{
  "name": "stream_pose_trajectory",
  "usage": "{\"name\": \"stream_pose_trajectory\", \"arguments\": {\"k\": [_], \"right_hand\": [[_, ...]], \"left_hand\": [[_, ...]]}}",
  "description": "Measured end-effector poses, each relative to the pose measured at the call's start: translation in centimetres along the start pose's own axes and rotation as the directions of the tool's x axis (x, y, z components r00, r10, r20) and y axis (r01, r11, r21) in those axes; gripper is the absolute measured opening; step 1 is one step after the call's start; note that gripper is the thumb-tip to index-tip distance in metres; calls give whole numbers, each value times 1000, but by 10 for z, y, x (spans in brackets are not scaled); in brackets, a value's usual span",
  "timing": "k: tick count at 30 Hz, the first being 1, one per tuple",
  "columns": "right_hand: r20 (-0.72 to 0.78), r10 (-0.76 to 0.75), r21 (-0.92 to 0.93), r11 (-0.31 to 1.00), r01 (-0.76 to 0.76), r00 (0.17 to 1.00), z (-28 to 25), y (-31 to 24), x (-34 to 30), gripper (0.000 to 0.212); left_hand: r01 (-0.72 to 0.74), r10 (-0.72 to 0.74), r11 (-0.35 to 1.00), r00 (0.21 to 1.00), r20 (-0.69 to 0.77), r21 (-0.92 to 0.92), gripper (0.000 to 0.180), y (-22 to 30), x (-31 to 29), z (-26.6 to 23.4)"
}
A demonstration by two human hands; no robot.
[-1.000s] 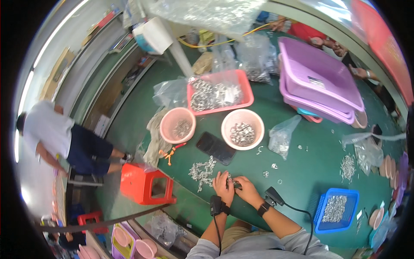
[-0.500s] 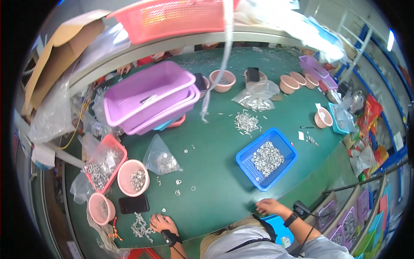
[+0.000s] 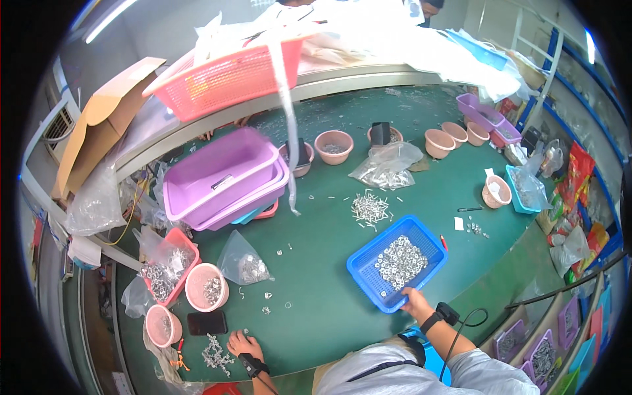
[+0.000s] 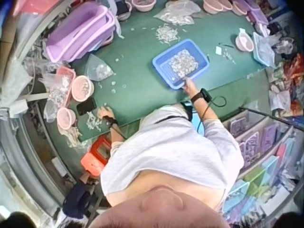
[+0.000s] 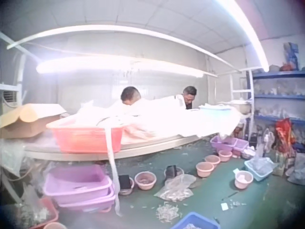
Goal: Sort small metal rings and components into bags.
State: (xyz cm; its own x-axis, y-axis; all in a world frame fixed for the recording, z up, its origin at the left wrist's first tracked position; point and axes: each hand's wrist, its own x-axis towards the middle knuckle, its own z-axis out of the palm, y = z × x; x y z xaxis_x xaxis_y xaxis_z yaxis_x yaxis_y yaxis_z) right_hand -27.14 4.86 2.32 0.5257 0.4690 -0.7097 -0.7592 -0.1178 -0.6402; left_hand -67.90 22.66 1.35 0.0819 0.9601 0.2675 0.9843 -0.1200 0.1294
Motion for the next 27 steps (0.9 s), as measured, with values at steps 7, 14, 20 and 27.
{"name": "stream_pose_trajectory", "arguments": {"k": [7, 14, 20, 27], "right_hand": [[90, 80, -179, 982, -63, 993, 4, -21, -8, 27], [391, 601, -859, 510, 43, 697, -21, -72, -63, 25], [997, 55, -55, 51, 997, 53, 199, -251, -170, 34], [787, -465, -7, -662, 749, -404, 439, -372, -169, 18]], "left_hand": [[110, -129, 989, 971, 199, 102, 42, 11, 3, 2], [231, -283, 947, 929, 237, 225, 39, 53, 20, -55], [-70, 19, 847, 995, -101, -527, 28, 110, 31, -102], [-69, 50, 631, 998, -48, -773, 25, 149, -18, -114]]}}
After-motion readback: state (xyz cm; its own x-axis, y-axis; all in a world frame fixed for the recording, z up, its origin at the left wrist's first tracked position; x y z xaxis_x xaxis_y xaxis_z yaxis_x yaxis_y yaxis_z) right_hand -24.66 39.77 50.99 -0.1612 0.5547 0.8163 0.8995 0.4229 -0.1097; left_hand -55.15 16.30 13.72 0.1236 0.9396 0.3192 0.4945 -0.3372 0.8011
